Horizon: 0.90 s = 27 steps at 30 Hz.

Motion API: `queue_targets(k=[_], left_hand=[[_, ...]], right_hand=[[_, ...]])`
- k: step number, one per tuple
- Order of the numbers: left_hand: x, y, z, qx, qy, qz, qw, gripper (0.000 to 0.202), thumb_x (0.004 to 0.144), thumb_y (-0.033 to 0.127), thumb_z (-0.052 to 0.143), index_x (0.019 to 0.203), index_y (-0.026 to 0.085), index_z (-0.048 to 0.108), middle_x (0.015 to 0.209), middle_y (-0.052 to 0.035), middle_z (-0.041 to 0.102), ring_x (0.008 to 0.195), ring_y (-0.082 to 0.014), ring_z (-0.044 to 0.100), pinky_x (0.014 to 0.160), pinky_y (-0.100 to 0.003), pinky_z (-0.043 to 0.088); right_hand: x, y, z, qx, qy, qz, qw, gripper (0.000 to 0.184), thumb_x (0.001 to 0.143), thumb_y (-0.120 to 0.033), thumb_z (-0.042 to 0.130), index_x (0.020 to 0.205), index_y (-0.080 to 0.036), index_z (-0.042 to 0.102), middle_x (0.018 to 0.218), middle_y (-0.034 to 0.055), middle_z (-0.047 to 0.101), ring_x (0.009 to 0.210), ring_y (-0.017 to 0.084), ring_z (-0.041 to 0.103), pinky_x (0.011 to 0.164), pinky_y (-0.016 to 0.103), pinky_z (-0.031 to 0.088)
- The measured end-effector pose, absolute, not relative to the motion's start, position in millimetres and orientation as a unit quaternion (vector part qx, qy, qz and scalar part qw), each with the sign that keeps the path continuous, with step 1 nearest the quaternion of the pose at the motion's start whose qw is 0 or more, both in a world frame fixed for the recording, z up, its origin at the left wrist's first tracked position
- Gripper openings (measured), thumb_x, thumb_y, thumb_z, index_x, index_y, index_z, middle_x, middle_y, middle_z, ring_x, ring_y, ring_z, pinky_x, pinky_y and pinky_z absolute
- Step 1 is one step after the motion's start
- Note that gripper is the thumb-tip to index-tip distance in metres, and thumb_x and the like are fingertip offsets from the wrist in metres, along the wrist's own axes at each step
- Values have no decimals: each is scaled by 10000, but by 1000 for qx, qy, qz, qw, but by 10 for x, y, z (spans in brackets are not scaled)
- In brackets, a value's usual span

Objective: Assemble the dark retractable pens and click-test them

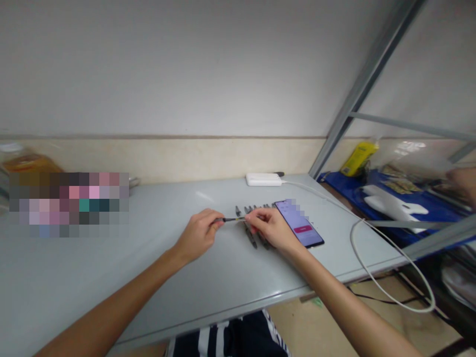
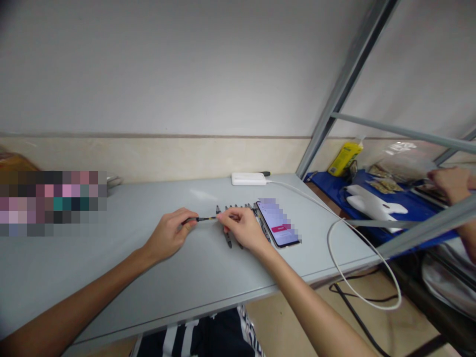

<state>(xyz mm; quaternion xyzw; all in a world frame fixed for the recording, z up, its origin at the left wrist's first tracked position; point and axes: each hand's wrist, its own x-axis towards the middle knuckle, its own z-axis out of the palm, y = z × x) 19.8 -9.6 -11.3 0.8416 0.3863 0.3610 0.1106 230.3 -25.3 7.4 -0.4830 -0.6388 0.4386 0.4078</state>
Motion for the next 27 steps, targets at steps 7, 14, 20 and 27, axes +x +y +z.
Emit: queue_targets(k=[7,14,20,27], left_hand=[[274,-207,-130,872,331,303,196,485,768,374,653,1189,193,492,1014,-60,617,936,-193,568,862,-345,459],[170,-95,-208,843,360,338,215,401,835,342,549,1192,188,449,998,-71,604,949,-192,559,899,-381,436],[129,-8,-230,834,388,336,201,261,850,344,532,1055,182,531,885,-35,619,861,-166,574,840,-338,448],[131,-5,-223,844,385,326,181,228,853,357,533,982,176,579,851,-34,633,832,-167,585,815,-325,447]], right_hand=[[2123,-165,200,-354,-371,599,616,173,748,-353,625,801,-189,628,843,36,640,790,149,578,660,247,455],[2069,3,574,-246,-251,730,587,310,831,-462,414,652,-210,426,460,-78,303,371,84,296,390,196,288],[2007,41,668,-293,-252,751,535,366,828,-359,325,499,-204,279,388,-88,145,350,69,58,329,187,75],[2011,46,733,-285,-264,761,520,413,829,-445,327,492,-207,295,395,-92,140,350,65,66,317,179,88]])
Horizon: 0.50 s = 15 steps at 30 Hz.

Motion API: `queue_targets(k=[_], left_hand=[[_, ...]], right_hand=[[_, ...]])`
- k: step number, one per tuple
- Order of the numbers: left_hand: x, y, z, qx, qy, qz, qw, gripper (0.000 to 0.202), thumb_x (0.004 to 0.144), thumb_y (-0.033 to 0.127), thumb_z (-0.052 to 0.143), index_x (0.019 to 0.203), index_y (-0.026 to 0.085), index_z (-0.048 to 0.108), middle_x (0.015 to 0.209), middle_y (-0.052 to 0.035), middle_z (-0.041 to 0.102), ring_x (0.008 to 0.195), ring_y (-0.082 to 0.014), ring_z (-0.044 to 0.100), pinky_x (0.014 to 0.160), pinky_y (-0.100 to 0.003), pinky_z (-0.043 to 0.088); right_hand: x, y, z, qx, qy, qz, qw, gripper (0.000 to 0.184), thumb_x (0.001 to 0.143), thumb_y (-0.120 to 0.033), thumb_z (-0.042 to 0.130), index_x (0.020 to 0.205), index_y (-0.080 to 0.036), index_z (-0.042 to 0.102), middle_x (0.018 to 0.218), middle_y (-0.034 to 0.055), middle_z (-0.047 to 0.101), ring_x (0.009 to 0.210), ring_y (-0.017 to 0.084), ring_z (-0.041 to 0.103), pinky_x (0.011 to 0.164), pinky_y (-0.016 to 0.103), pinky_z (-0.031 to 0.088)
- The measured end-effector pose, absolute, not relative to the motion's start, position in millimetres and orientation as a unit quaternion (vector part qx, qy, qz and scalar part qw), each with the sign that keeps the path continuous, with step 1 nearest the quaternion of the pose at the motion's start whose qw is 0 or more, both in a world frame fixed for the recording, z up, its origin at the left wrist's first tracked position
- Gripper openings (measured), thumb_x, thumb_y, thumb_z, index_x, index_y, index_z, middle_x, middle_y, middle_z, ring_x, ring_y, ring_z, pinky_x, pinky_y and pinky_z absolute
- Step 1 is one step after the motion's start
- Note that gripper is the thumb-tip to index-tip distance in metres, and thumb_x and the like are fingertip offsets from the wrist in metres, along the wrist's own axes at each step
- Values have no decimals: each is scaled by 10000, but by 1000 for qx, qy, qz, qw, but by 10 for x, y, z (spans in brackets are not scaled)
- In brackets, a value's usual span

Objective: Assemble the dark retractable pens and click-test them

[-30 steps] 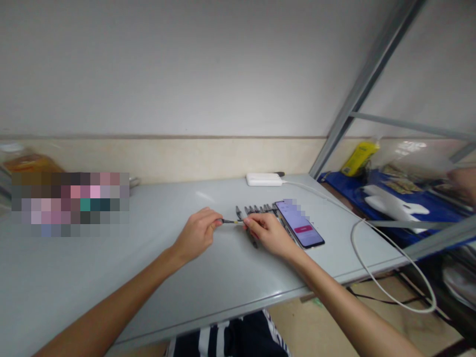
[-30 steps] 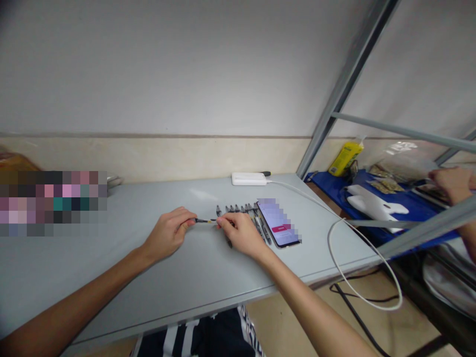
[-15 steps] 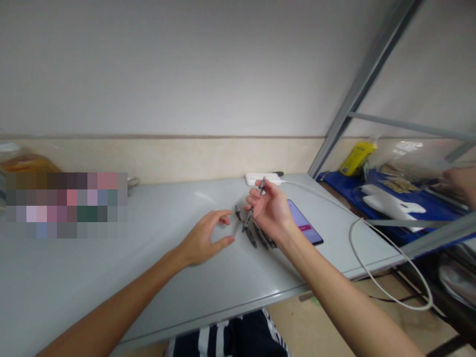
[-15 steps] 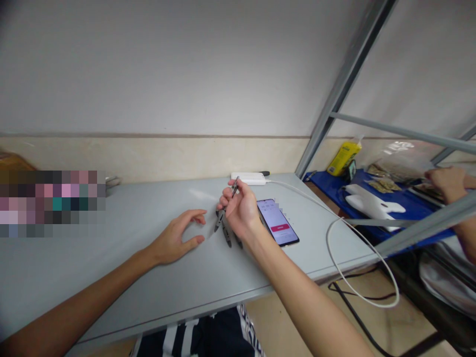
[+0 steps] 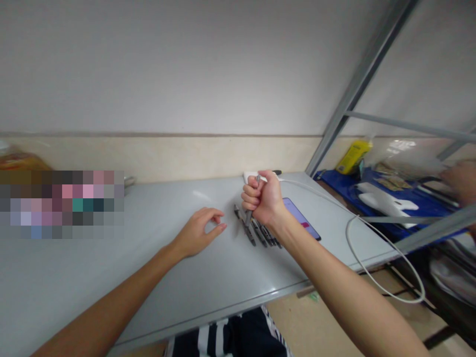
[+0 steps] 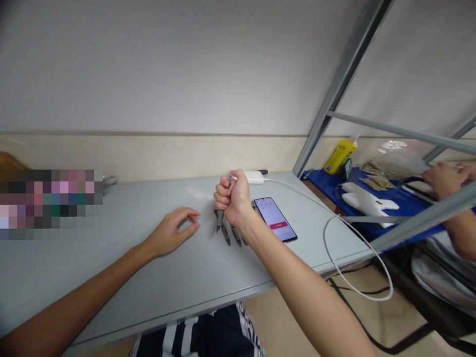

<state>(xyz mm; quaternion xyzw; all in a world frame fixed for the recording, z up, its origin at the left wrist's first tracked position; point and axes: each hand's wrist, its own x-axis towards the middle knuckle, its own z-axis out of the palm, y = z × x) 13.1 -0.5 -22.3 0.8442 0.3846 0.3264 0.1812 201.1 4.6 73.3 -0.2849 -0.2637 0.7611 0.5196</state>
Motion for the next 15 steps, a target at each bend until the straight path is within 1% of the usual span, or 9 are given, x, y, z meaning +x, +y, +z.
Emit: queue_targets(k=[2,3,6,7,11,12,15], left_hand=[[126,2,-226,844,384,329,179,226,853,359,531,978,179,587,847,-34,639,828,-169,589,813,-326,450],[125,5,-227,844,383,329,178,227,852,363,530,975,182,591,844,-33,643,825,-170,591,811,-327,453],[122,11,-227,846,384,326,176,234,851,377,526,966,186,598,838,-34,649,816,-173,594,802,-331,458],[123,12,-226,846,385,324,175,234,852,377,525,962,184,598,836,-35,649,816,-174,594,800,-332,458],[123,17,-228,846,390,322,170,225,851,371,528,944,181,602,832,-39,655,813,-174,594,797,-334,459],[123,19,-230,846,389,323,169,224,848,373,529,941,183,604,828,-38,657,811,-175,596,796,-334,460],[122,25,-240,848,387,321,168,227,845,380,531,938,188,607,825,-35,662,812,-178,600,799,-336,460]], right_hand=[[2017,57,744,-285,-266,754,528,374,824,-366,322,487,-206,290,391,-89,136,353,69,57,319,181,85],[2020,63,750,-281,-266,751,535,375,824,-371,319,488,-207,289,392,-88,137,355,70,57,320,182,88],[2040,83,772,-257,-266,749,549,424,819,-488,315,497,-212,293,401,-88,149,366,71,67,322,182,108],[2050,91,780,-253,-266,752,547,428,817,-496,314,497,-212,291,401,-87,150,367,72,69,323,183,111],[2097,118,797,-257,-270,752,544,366,821,-358,317,488,-209,280,393,-82,141,356,75,64,325,192,106],[2106,121,797,-255,-269,751,547,364,821,-356,317,489,-210,281,393,-82,142,354,75,67,324,192,109],[2120,122,788,-239,-262,749,559,414,820,-465,313,491,-214,286,398,-84,151,350,73,90,321,192,131]])
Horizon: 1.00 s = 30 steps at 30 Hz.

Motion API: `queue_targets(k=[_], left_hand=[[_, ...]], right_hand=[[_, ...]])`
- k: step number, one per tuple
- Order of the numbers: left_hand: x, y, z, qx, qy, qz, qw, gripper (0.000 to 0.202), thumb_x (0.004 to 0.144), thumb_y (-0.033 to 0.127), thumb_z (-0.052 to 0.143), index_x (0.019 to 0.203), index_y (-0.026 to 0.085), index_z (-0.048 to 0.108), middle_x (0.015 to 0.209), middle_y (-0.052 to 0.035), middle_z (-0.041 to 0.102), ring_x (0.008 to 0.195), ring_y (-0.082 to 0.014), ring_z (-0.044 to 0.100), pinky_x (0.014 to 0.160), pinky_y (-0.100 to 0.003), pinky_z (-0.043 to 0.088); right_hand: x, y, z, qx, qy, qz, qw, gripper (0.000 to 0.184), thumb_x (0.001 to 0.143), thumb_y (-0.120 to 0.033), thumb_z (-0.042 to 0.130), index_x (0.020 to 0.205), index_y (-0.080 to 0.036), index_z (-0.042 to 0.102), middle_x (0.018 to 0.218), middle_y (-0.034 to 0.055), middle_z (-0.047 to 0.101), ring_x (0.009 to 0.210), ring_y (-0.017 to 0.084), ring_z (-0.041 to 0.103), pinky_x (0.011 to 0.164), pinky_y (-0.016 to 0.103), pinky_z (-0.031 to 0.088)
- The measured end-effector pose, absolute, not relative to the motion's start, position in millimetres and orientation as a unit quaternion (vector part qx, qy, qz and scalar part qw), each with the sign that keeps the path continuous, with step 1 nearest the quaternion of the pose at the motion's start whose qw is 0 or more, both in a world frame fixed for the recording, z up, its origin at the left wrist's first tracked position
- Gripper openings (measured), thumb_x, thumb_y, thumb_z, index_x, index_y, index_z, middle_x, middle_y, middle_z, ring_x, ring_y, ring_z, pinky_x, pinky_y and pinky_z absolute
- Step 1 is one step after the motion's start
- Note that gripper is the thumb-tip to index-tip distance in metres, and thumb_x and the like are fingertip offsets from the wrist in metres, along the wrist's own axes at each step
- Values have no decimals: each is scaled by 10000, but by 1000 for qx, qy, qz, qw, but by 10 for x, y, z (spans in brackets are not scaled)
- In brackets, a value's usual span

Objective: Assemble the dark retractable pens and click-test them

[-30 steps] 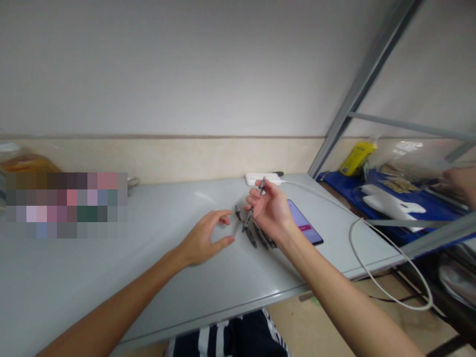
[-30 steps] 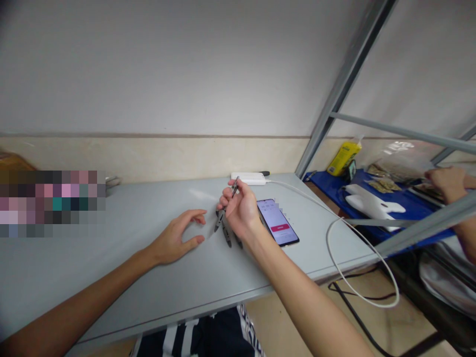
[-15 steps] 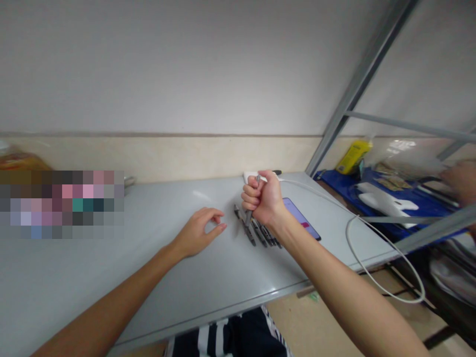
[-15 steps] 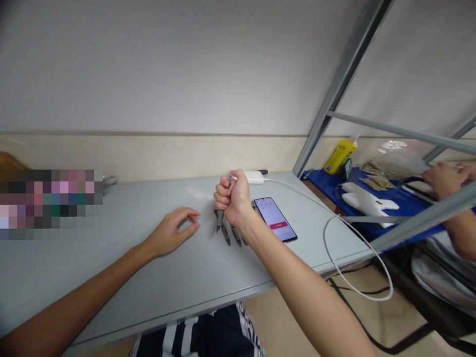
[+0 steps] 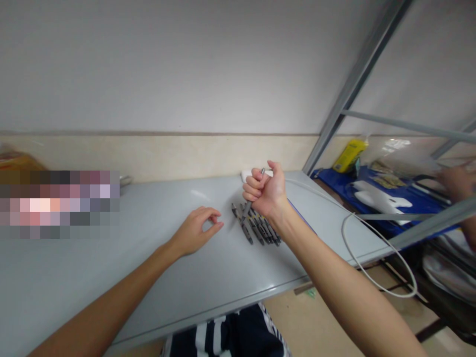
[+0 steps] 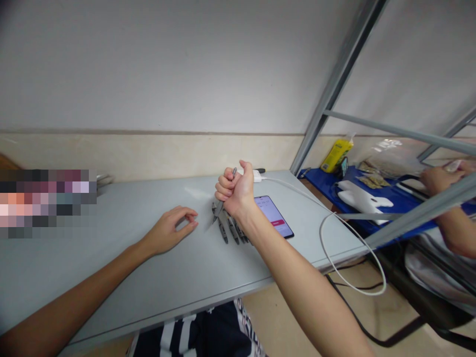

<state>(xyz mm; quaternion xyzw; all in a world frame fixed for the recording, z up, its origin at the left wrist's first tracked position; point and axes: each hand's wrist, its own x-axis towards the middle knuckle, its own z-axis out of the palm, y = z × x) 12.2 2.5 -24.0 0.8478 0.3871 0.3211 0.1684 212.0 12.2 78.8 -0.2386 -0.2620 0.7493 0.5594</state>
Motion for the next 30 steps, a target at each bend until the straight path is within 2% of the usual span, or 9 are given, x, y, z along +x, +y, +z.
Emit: queue_targets(k=[2,6,10,11,15,20,24,28,30], left_hand=[[122,26,-244,848,388,318,170,226,846,380,530,938,188,606,829,-36,662,816,-179,600,800,-338,459],[124,18,-248,848,387,317,178,214,850,362,526,935,182,606,837,-38,659,817,-172,598,793,-324,463],[130,12,-250,852,381,315,173,207,845,356,531,931,187,613,824,-32,661,797,-168,604,783,-318,472],[131,12,-250,852,381,315,172,205,845,355,530,930,188,614,821,-32,662,792,-168,605,782,-319,473],[130,23,-254,853,379,312,174,202,851,345,521,932,183,612,820,-38,663,788,-168,604,775,-321,475],[122,35,-266,854,379,311,176,206,850,356,522,926,185,609,817,-37,661,782,-169,605,769,-317,475],[122,30,-255,856,377,307,174,197,855,345,517,926,183,603,814,-36,655,787,-167,601,772,-313,469],[124,25,-242,857,382,299,174,188,857,337,517,923,181,599,817,-34,653,792,-167,601,774,-308,464],[123,26,-243,856,384,297,175,188,857,334,519,928,180,599,823,-34,656,796,-168,601,779,-309,461]], right_hand=[[2119,124,778,-240,-257,750,561,430,821,-482,315,486,-214,284,394,-84,149,347,73,94,320,193,128],[2110,136,764,-255,-248,748,560,419,846,-405,307,477,-208,282,388,-83,137,350,75,73,325,196,103],[2123,157,772,-241,-242,742,577,505,816,-593,300,482,-216,270,396,-90,136,358,70,74,321,193,115],[2130,163,775,-242,-241,740,580,501,820,-582,293,479,-216,265,393,-89,134,357,71,71,320,194,115],[2164,179,776,-251,-242,734,583,411,837,-378,293,464,-206,275,381,-81,132,341,75,73,319,195,105],[2184,180,779,-236,-248,736,585,425,817,-472,300,483,-210,302,394,-83,148,338,73,102,318,194,125],[2178,171,784,-245,-253,741,572,379,831,-367,300,488,-205,288,390,-80,138,355,75,65,326,192,111],[2182,162,773,-230,-265,743,570,491,825,-580,298,506,-208,307,399,-84,155,358,69,90,336,196,109],[2191,165,768,-228,-273,747,561,521,810,-638,286,515,-209,314,401,-84,166,356,68,105,340,198,107]])
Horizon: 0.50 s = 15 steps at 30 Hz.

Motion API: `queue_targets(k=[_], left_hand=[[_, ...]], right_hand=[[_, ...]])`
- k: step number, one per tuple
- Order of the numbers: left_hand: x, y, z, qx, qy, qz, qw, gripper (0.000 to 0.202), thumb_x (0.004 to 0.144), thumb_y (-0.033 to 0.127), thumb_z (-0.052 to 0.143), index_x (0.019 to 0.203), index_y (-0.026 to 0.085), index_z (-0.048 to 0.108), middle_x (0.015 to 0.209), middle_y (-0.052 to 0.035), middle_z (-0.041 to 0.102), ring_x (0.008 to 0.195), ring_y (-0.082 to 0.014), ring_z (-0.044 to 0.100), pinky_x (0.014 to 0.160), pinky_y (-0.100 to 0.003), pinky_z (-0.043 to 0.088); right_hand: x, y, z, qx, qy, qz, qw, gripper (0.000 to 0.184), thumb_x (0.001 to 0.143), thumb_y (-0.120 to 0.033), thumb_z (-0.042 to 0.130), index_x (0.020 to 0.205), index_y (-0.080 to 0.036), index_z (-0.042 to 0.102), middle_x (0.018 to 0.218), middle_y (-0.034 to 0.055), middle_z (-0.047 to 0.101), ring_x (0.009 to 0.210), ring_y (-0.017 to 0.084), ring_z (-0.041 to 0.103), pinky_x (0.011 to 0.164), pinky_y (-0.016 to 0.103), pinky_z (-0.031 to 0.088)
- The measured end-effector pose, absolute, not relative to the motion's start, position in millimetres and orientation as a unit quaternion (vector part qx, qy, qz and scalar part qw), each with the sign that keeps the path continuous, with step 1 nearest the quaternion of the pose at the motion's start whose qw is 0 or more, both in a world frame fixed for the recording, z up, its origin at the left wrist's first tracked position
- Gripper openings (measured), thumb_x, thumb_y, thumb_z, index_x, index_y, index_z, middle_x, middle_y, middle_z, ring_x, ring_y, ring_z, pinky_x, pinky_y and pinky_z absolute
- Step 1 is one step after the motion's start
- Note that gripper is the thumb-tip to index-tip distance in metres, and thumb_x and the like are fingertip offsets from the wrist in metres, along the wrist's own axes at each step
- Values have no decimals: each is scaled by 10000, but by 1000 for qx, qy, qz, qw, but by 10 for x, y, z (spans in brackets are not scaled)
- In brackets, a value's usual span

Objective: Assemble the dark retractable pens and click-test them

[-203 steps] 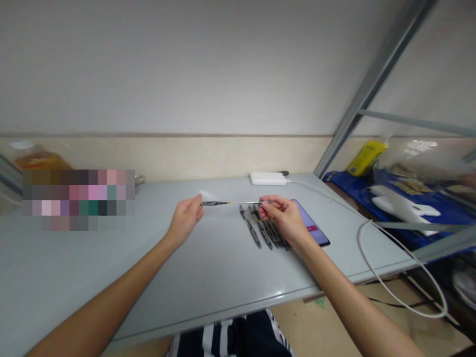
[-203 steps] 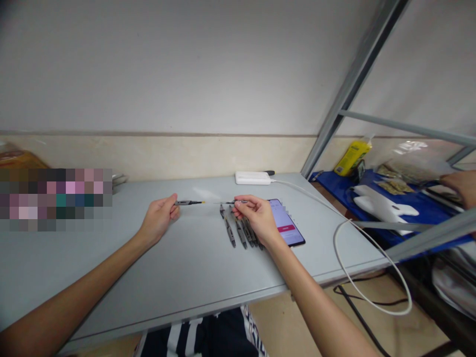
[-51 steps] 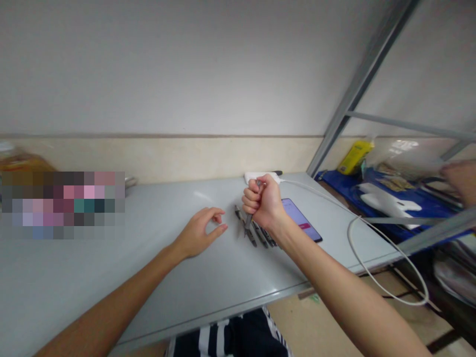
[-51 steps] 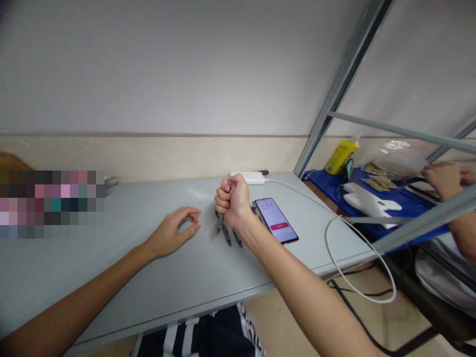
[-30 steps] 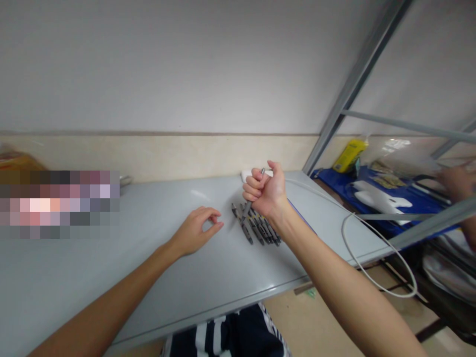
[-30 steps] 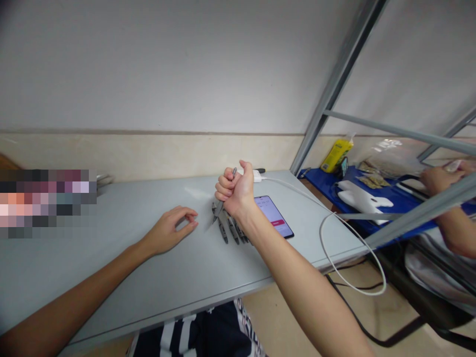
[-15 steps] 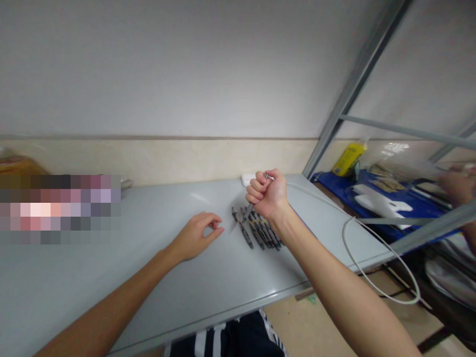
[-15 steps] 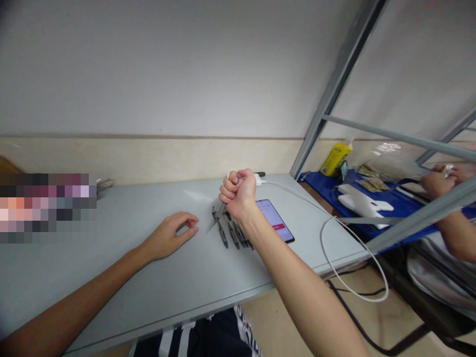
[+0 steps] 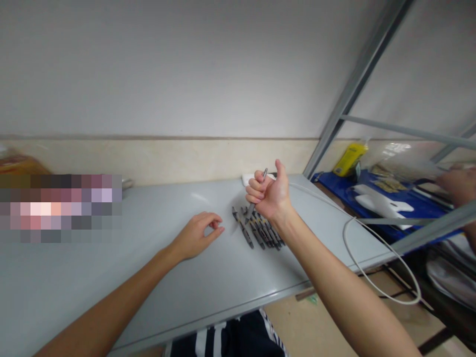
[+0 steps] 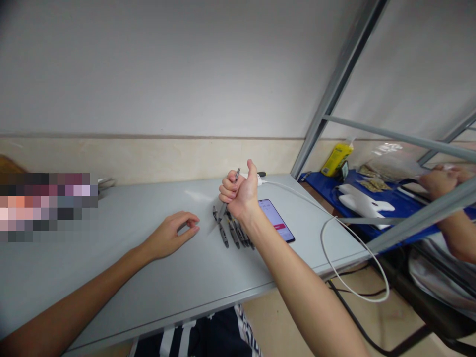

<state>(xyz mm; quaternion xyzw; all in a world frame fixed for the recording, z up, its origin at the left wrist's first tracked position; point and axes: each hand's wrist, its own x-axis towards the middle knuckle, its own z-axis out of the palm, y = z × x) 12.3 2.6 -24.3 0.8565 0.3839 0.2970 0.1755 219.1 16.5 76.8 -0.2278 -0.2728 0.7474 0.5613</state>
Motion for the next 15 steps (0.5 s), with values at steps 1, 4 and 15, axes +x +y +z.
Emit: queue_targets(k=[1,4,15], left_hand=[[123,27,-246,856,384,297,176,188,856,334,520,929,180,599,823,-34,656,797,-168,601,782,-310,460],[125,28,-252,856,383,298,176,193,855,337,522,931,179,602,827,-36,655,803,-169,597,786,-313,459],[124,35,-258,857,381,294,184,193,853,318,514,947,180,611,849,-37,650,824,-176,593,793,-315,457]], right_hand=[[2194,169,765,-228,-276,749,558,513,814,-629,282,523,-208,318,403,-84,171,354,68,113,342,198,110],[2166,177,735,-240,-287,744,553,426,829,-539,304,569,-205,356,415,-84,207,350,69,169,350,190,154],[1813,-7,107,-567,-711,259,325,205,744,-172,553,943,-154,598,710,22,598,679,162,575,688,288,429]])
